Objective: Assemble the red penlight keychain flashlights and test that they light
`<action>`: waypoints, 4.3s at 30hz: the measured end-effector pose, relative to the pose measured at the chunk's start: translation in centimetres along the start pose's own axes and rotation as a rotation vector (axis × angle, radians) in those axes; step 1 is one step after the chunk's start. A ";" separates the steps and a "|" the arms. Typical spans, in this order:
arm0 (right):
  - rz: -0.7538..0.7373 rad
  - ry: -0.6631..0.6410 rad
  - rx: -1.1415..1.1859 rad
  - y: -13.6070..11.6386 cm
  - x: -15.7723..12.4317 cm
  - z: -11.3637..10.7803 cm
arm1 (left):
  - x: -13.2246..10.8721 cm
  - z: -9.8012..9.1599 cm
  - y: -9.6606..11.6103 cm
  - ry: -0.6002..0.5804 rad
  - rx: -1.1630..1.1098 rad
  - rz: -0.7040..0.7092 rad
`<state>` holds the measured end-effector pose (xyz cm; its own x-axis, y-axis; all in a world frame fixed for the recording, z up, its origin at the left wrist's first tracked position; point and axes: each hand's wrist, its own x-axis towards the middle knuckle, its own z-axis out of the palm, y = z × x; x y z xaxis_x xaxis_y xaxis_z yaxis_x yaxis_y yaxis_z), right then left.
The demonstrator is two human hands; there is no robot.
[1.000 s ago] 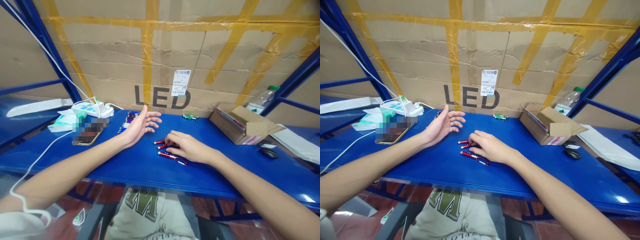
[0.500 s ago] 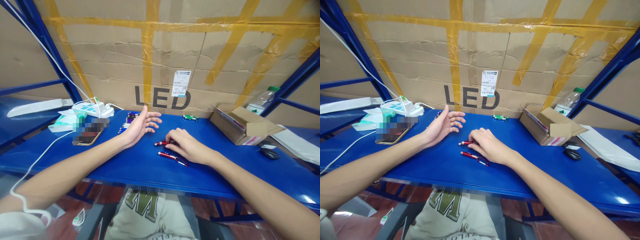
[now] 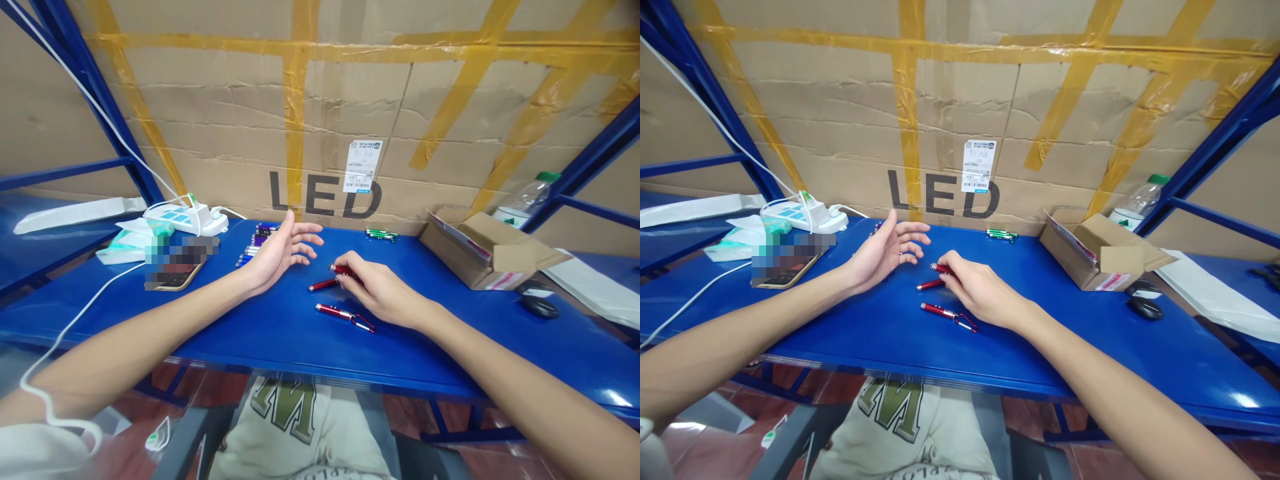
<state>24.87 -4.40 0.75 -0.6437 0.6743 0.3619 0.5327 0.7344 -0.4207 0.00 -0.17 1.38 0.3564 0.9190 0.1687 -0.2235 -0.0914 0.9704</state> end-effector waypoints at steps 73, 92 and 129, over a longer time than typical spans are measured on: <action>0.015 -0.077 -0.173 0.3 0.3 0.0 | 0.0 0.1 0.2 -0.008 0.001 -0.006; -0.083 -0.178 -0.176 0.9 0.3 0.4 | 0.1 0.0 -0.1 -0.013 0.010 0.002; -0.077 -0.165 -0.309 1.2 0.3 0.3 | 0.2 -0.1 -0.2 -0.021 -0.003 -0.007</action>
<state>25.13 -3.37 0.10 -0.7551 0.6128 0.2331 0.6040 0.7884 -0.1163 0.04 0.08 1.18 0.3772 0.9112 0.1655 -0.2233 -0.0839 0.9711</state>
